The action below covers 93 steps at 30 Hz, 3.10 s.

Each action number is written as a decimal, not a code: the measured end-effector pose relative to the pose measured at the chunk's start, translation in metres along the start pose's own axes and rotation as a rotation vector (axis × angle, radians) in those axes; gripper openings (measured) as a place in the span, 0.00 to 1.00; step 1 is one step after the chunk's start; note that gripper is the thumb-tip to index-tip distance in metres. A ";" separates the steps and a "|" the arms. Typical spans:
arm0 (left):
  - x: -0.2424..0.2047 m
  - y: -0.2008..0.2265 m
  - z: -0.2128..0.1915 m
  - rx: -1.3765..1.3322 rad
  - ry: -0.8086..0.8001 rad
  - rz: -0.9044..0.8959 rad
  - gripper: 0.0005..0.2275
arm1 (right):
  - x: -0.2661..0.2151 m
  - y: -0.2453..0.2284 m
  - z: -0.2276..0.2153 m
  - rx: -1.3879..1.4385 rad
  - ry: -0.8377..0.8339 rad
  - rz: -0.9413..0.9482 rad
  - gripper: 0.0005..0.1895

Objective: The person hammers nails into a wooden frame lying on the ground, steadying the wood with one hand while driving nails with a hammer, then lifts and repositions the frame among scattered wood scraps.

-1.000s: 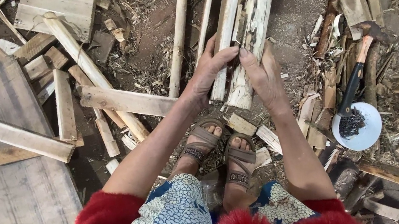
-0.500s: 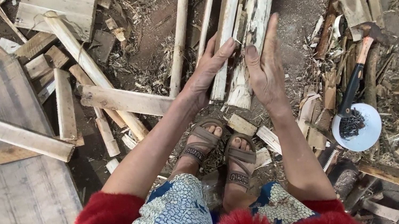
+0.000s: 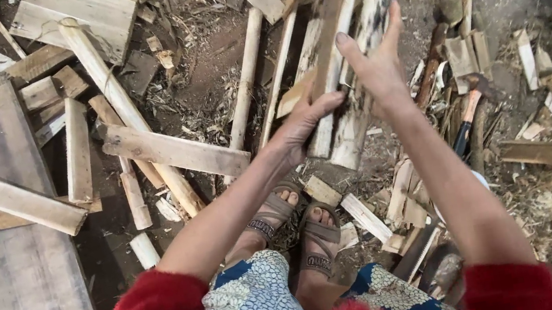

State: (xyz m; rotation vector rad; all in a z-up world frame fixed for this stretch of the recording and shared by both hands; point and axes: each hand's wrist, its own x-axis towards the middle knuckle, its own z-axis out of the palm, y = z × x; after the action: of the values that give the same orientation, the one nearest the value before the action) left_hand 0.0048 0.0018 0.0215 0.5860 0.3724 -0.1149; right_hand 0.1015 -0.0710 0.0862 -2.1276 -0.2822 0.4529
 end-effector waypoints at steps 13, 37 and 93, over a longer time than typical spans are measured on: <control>0.003 -0.006 0.010 0.135 0.035 -0.055 0.54 | 0.124 0.026 0.000 -0.524 0.247 0.179 0.66; 0.097 -0.010 -0.130 0.694 0.421 0.091 0.43 | 0.042 0.099 -0.095 -0.023 0.151 -0.284 0.46; 0.108 0.024 -0.067 0.889 -0.134 0.426 0.30 | -0.026 0.214 -0.117 0.275 0.463 -0.286 0.45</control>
State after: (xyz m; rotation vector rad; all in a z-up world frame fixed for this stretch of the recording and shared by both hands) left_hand 0.0895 0.0593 -0.0584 1.5135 0.0378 0.1019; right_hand 0.1340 -0.2867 -0.0256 -1.8218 -0.2351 -0.1627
